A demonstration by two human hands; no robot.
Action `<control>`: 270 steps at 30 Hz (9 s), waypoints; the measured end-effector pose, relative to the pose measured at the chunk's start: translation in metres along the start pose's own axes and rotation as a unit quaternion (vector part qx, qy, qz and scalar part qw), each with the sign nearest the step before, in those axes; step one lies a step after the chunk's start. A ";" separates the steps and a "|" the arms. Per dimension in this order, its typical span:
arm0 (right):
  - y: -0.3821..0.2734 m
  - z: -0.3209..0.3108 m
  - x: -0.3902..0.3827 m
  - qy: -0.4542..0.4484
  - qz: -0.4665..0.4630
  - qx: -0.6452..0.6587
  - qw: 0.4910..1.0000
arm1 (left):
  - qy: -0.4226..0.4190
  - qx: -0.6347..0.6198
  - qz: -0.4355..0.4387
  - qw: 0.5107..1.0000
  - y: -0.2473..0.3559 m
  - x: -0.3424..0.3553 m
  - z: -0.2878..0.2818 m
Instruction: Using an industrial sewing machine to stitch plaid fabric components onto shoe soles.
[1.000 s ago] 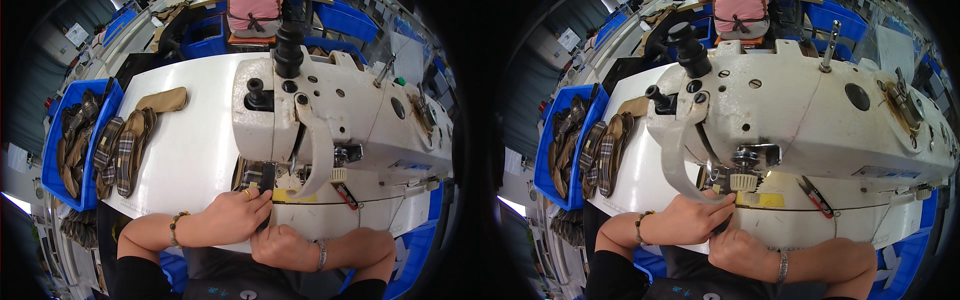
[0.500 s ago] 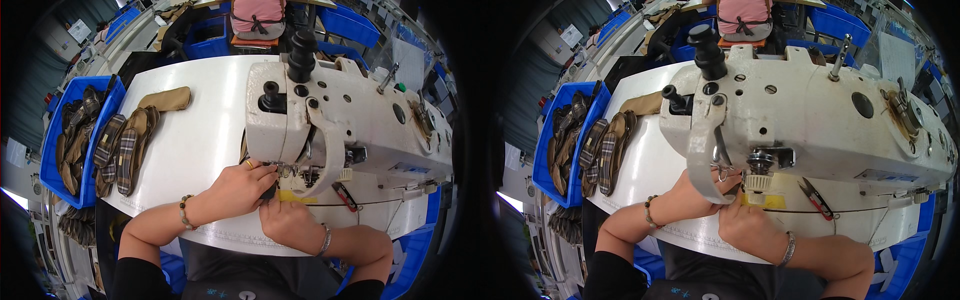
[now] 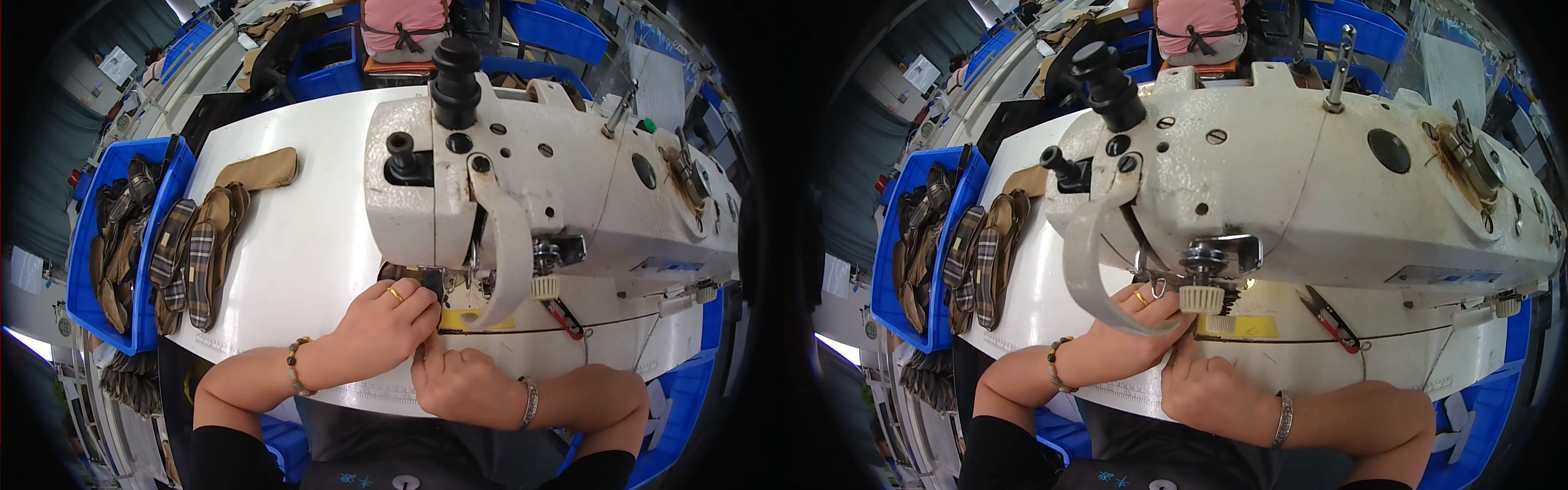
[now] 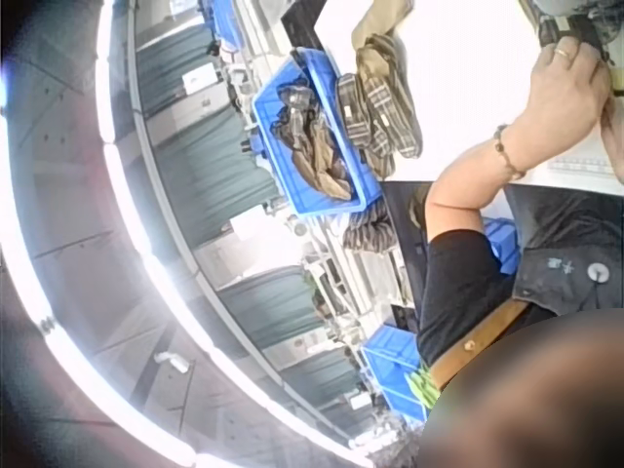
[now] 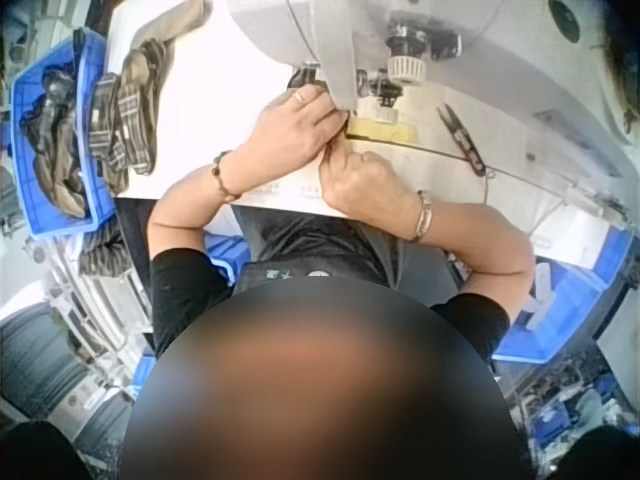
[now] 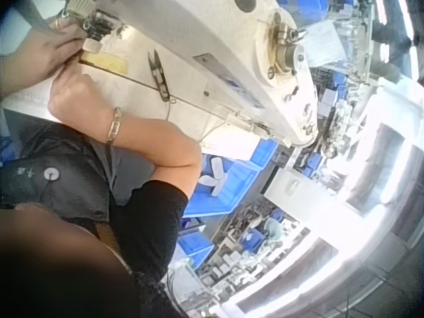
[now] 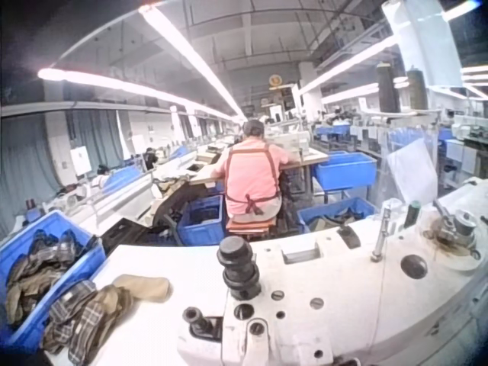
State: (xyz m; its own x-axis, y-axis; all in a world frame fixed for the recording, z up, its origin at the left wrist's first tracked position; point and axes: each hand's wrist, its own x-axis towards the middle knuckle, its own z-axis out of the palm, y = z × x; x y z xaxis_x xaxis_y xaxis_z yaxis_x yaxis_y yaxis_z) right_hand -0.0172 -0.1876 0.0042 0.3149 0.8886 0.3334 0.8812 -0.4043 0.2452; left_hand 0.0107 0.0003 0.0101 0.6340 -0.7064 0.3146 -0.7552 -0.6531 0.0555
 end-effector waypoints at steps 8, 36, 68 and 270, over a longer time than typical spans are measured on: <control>-0.002 0.002 0.001 -0.005 0.005 0.009 1.000 | 0.018 -0.004 -0.008 1.000 0.000 -0.001 0.004; 0.056 0.036 0.003 0.014 0.131 0.004 0.991 | 0.195 -0.012 -0.049 0.979 -0.038 0.007 0.019; 0.056 0.042 -0.001 0.058 0.146 0.004 0.988 | 0.065 -0.149 -0.151 0.975 -0.032 0.000 -0.011; 0.037 0.019 0.003 -0.020 0.073 0.004 0.997 | 0.037 -0.261 -0.222 0.939 -0.058 0.034 0.006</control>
State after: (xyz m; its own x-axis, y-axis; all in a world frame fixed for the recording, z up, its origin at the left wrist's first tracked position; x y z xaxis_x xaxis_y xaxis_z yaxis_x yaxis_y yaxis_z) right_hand 0.0233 -0.1954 -0.0028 0.4544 0.8284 0.3275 0.8275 -0.5287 0.1891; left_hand 0.0764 0.0125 0.0123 0.9071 -0.3621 0.2144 -0.4095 -0.6421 0.6480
